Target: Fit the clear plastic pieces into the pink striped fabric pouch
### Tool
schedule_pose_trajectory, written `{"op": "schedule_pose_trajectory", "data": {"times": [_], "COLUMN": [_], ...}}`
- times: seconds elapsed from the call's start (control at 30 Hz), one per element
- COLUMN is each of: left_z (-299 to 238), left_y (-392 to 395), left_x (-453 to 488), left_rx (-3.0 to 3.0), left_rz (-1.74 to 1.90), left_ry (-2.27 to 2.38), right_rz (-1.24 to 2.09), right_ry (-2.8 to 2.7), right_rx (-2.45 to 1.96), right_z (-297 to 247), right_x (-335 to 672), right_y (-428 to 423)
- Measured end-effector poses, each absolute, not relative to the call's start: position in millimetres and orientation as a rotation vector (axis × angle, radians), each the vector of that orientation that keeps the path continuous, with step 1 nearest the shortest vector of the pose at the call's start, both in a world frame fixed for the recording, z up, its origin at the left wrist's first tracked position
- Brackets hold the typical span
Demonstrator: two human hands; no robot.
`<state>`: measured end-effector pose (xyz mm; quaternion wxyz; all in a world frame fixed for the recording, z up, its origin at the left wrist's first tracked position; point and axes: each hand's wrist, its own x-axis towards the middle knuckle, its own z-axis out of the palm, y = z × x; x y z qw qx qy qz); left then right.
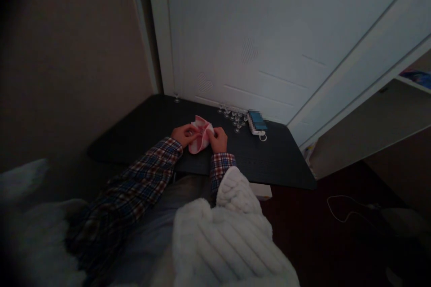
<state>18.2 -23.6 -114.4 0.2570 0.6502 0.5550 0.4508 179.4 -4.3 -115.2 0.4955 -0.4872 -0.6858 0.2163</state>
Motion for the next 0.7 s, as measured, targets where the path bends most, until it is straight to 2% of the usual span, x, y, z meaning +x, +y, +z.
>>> {"op": "schedule_pose_trajectory", "data": {"times": [0.7], "left_z": [-112.9], "left_y": [-23.2], "left_x": [17.8], "left_rx": [1.798], "left_rz": [1.237], "left_ry": [1.499], "right_rz": [0.576], "right_ry": [-1.628], "right_rx": [-1.193], "right_z": [-113.6], "right_x": [179.1], "right_y": [-5.7]}}
